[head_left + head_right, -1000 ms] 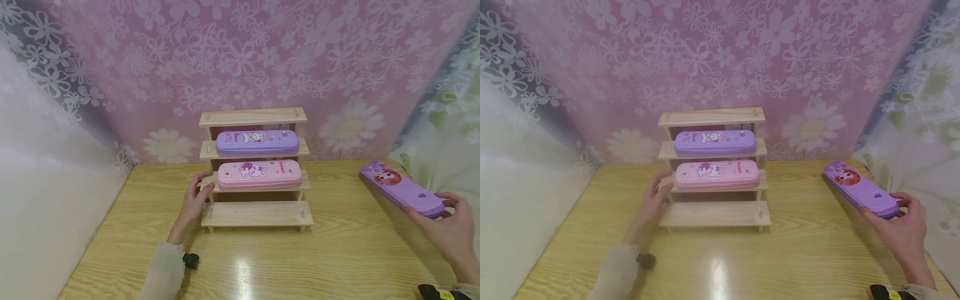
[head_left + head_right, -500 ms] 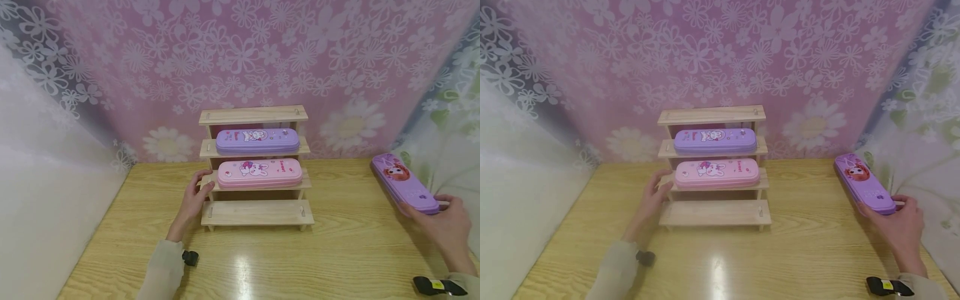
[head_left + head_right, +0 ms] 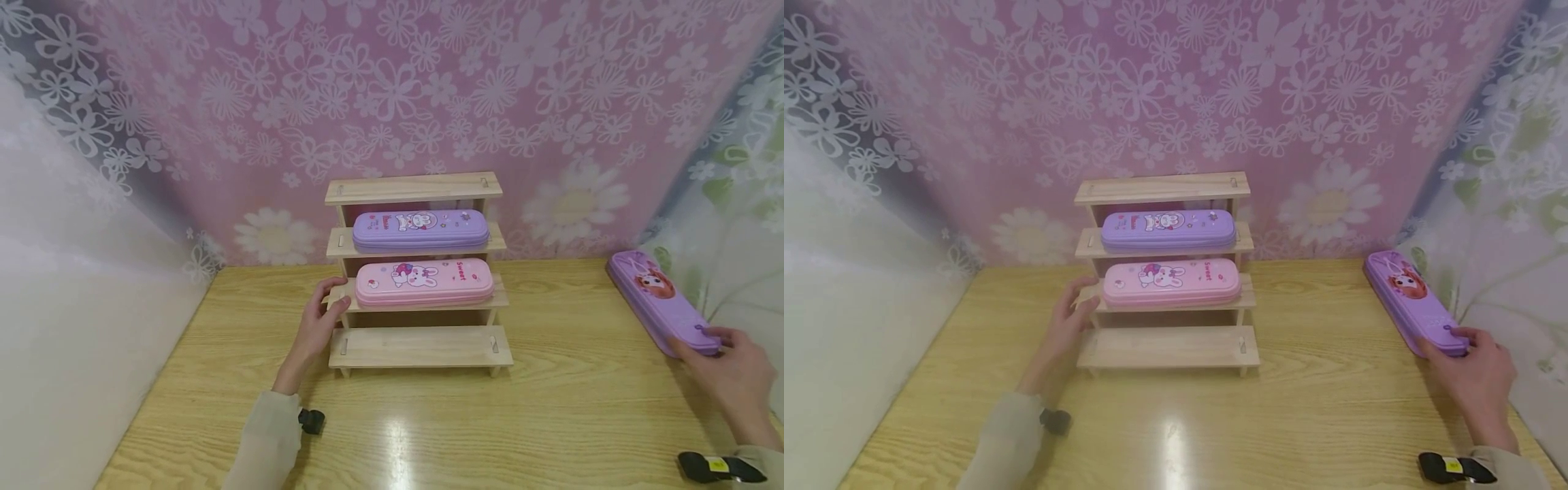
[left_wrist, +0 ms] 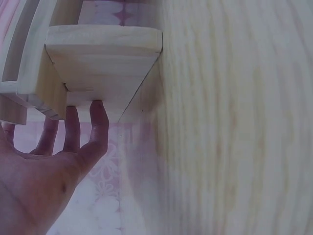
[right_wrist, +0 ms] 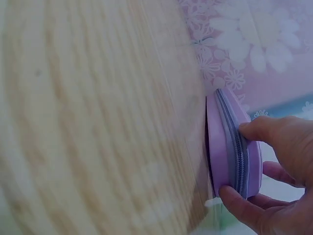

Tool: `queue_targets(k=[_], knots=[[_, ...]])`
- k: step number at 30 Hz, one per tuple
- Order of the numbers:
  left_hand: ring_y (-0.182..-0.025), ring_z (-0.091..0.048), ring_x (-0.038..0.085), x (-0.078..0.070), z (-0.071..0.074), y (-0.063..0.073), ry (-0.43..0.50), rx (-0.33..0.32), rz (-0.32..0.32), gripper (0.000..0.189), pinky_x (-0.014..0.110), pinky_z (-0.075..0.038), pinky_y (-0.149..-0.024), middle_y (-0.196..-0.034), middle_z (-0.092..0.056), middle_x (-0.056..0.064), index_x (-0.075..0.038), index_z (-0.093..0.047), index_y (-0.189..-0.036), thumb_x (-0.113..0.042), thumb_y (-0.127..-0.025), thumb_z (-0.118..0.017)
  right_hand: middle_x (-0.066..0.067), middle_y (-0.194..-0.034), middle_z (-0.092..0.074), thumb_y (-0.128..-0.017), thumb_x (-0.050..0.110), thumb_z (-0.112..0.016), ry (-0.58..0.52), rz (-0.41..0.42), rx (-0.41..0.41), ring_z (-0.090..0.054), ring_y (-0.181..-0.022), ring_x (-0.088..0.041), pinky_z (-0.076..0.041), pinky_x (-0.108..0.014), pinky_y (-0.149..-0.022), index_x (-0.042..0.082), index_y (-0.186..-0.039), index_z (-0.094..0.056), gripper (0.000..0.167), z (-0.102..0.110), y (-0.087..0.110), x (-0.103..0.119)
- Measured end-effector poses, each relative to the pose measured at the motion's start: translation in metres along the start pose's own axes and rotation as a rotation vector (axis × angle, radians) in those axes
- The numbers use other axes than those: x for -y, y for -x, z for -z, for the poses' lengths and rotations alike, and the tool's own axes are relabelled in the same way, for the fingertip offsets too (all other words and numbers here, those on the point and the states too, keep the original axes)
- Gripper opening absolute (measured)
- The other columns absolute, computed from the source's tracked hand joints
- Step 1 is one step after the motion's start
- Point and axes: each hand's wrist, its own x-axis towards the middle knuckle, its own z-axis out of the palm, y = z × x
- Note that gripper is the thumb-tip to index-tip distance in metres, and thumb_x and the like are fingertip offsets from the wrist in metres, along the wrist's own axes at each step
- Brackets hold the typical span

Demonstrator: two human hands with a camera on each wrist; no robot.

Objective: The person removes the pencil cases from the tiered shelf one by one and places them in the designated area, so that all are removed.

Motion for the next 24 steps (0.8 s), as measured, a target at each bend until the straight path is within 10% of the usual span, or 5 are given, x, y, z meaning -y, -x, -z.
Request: queue_targets(k=[15,24], knots=[[-0.097,-0.062,0.029,-0.003,-0.002,0.001,-0.002,-0.001,-0.022,0.037,0.042,-0.06,-0.072,-0.134,-0.051,0.014,-0.017,-0.054,-0.14,-0.018,-0.103,-0.059,-0.046,-0.13,-0.05,-0.086,0.026,-0.073,-0.088,0.141,-0.124,-0.041,-0.128,-0.06,-0.028,-0.07,-0.103,-0.013,-0.125,-0.058,0.057,0.007,0.007,0.027],[-0.102,-0.062,0.037,0.0,-0.001,0.0,-0.006,-0.004,-0.012,0.037,0.042,-0.059,-0.074,-0.138,-0.049,0.013,-0.017,-0.054,-0.14,-0.02,-0.103,-0.058,-0.038,-0.117,-0.064,-0.075,0.018,-0.085,-0.21,0.412,-0.205,-0.058,-0.101,-0.042,-0.033,-0.028,-0.075,-0.003,-0.116,-0.07,0.049,0.004,0.016,0.08]])
